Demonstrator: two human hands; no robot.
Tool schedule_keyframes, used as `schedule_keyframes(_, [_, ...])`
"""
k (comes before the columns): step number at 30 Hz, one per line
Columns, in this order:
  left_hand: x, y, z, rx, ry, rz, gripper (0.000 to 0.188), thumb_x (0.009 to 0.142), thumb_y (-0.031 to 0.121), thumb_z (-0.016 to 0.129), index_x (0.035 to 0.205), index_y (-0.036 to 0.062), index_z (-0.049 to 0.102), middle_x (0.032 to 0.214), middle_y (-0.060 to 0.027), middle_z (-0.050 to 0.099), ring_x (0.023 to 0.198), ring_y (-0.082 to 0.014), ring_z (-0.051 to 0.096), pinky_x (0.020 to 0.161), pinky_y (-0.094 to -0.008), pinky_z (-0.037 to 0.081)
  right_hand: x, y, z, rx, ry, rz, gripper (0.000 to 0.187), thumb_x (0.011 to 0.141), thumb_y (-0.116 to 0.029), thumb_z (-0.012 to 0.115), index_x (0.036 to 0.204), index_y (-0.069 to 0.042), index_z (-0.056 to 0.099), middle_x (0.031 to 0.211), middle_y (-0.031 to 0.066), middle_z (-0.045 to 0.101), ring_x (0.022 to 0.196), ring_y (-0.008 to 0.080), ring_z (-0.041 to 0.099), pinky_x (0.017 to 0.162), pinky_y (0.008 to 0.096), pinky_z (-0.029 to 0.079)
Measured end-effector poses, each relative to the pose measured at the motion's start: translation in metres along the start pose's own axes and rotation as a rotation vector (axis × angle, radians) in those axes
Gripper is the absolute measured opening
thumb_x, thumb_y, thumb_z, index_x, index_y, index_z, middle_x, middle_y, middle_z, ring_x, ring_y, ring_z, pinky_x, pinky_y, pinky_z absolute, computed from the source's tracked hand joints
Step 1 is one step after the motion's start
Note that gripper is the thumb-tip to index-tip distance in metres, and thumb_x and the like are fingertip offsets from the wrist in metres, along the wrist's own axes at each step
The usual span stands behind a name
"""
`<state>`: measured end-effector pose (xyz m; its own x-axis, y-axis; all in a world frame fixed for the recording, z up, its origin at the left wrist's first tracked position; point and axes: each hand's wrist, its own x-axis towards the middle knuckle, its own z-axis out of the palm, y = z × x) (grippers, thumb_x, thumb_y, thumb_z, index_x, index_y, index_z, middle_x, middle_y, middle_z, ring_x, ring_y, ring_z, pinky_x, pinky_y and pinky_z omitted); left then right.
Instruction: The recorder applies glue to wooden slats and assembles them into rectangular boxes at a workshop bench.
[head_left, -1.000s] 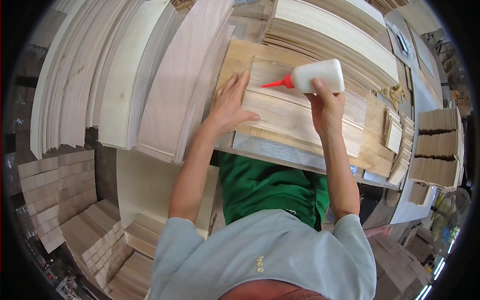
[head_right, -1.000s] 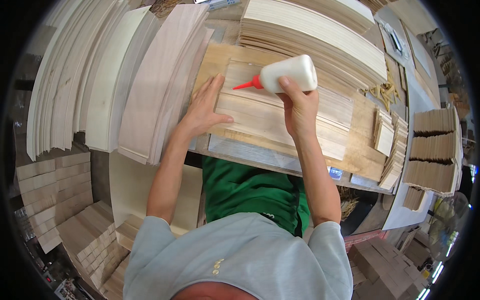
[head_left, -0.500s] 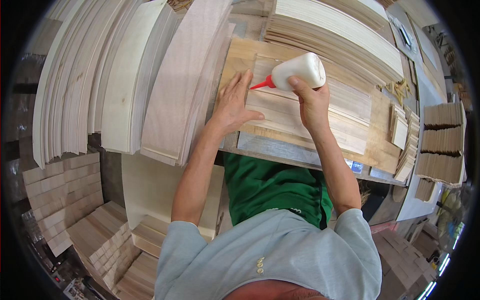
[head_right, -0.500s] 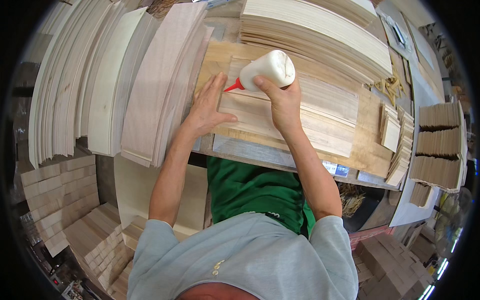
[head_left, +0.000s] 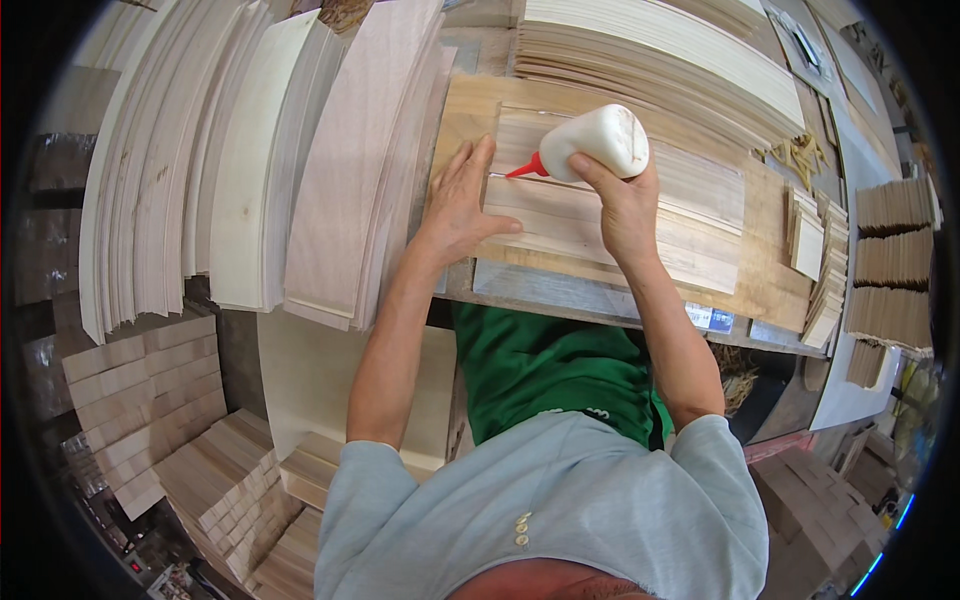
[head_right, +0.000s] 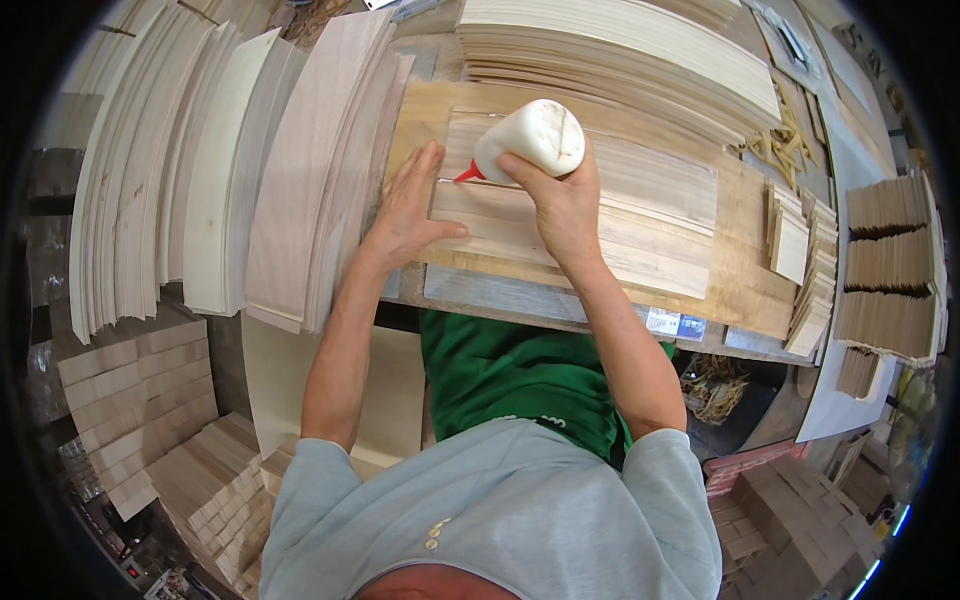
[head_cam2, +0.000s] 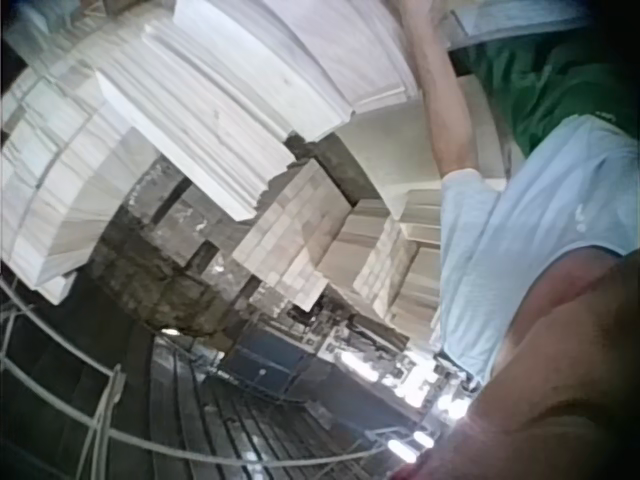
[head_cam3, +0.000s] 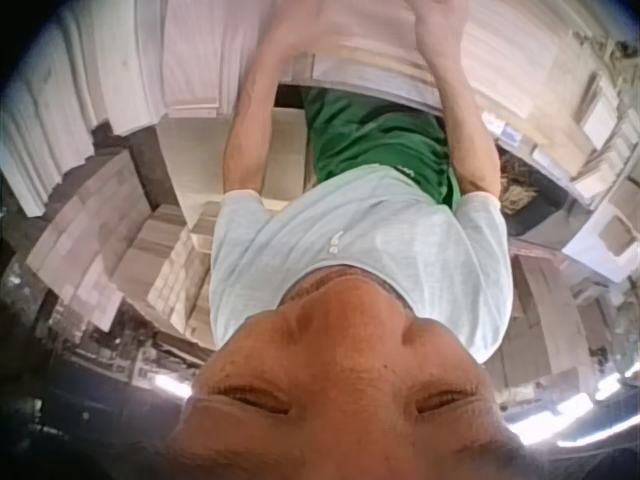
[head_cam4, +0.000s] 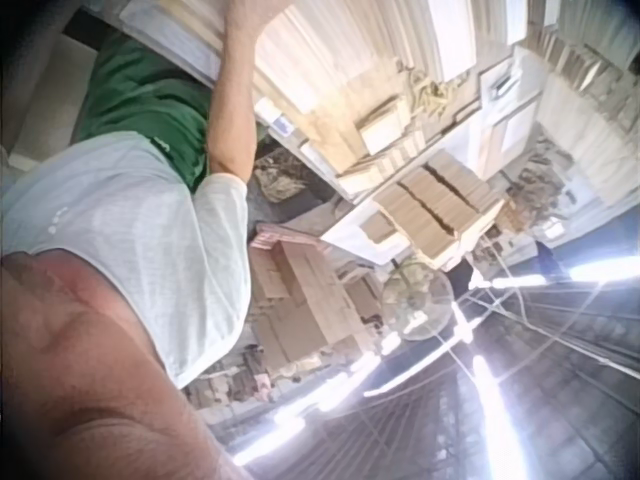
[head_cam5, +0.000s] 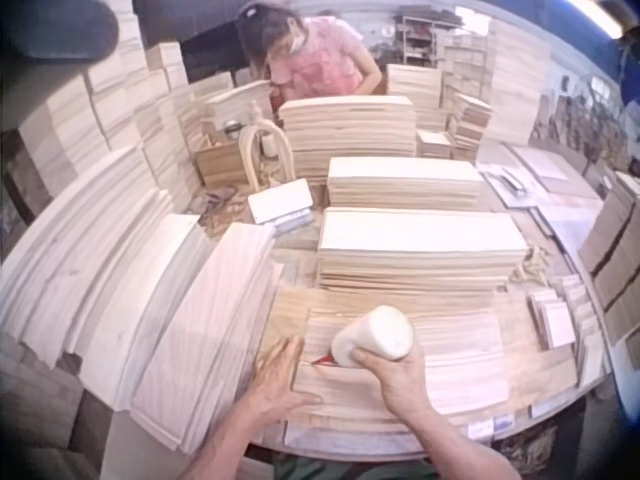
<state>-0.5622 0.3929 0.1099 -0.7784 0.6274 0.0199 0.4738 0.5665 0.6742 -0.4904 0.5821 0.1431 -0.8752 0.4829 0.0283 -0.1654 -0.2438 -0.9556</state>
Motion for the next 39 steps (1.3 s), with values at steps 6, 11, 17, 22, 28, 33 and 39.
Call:
schedule_keyframes(6, [0.003,0.003,0.002,0.038,-0.009,-0.017,0.106,0.056,0.017,0.085,0.143,-0.0012,0.027,0.142,-0.0197,0.040,0.136,-0.0327,0.031,0.113,-0.0399,0.024,-0.008,-0.022,-0.044,-0.092,0.054,-0.030,0.050,0.077,-0.001,0.074,0.120,-0.002,0.049,0.109,0.0073,0.061,0.101,0.0162,0.059,0.085,0.0303,0.051])
schedule_keyframes(11, [0.003,0.009,-0.002,0.024,-0.050,-0.044,0.106,0.058,0.020,0.084,0.143,-0.0013,0.025,0.144,-0.0212,0.036,0.137,-0.0343,0.028,0.113,-0.0413,0.023,-0.018,-0.040,-0.091,-0.143,0.110,-0.044,0.051,0.077,0.000,0.073,0.122,-0.002,0.049,0.110,0.0080,0.061,0.102,0.0169,0.059,0.087,0.0308,0.050])
schedule_keyframes(17, [0.003,0.007,0.001,0.021,-0.043,-0.019,0.099,0.060,0.009,0.081,0.142,-0.0029,0.027,0.144,-0.0213,0.035,0.135,-0.0321,0.032,0.113,-0.0373,0.025,-0.030,-0.057,-0.165,-0.149,0.207,-0.091,0.051,0.077,0.001,0.073,0.123,-0.002,0.051,0.112,0.0072,0.062,0.105,0.0170,0.059,0.090,0.0311,0.048])
schedule_keyframes(22, [0.006,0.017,0.000,0.018,-0.071,-0.016,0.099,0.060,0.007,0.079,0.143,-0.0026,0.026,0.146,-0.0209,0.033,0.137,-0.0309,0.030,0.114,-0.0362,0.023,-0.042,-0.076,-0.227,-0.169,0.292,-0.123,0.050,0.077,0.000,0.073,0.122,-0.002,0.052,0.112,0.0070,0.062,0.104,0.0166,0.059,0.091,0.0316,0.046])
schedule_keyframes(28, [0.009,0.010,0.002,-0.018,-0.091,-0.069,0.102,0.059,0.015,0.083,0.143,-0.0009,0.028,0.147,-0.0260,0.029,0.140,-0.0353,0.023,0.114,-0.0405,0.021,-0.046,-0.094,-0.267,-0.229,0.393,-0.152,0.045,0.078,-0.003,0.072,0.119,-0.001,0.054,0.109,0.0065,0.062,0.102,0.0161,0.058,0.090,0.0311,0.045])
schedule_keyframes(33, [-0.002,-0.010,-0.007,0.058,-0.065,-0.087,0.105,0.060,0.021,0.083,0.145,0.0018,0.025,0.148,-0.0261,0.025,0.141,-0.0372,0.019,0.114,-0.0437,0.020,-0.042,-0.095,-0.274,-0.255,0.422,-0.116,0.043,0.079,-0.003,0.069,0.119,0.001,0.056,0.110,0.0072,0.062,0.101,0.0174,0.059,0.089,0.0305,0.047])
schedule_keyframes(39, [0.002,0.005,0.004,0.078,-0.129,-0.057,0.102,0.061,0.028,0.083,0.144,0.0053,0.028,0.147,-0.0226,0.030,0.141,-0.0353,0.019,0.113,-0.0448,0.019,-0.069,-0.077,-0.298,0.392,0.553,-0.109,0.039,0.089,-0.014,0.062,0.125,-0.005,0.049,0.120,0.0126,0.058,0.107,0.0279,0.060,0.089,0.0504,0.053])
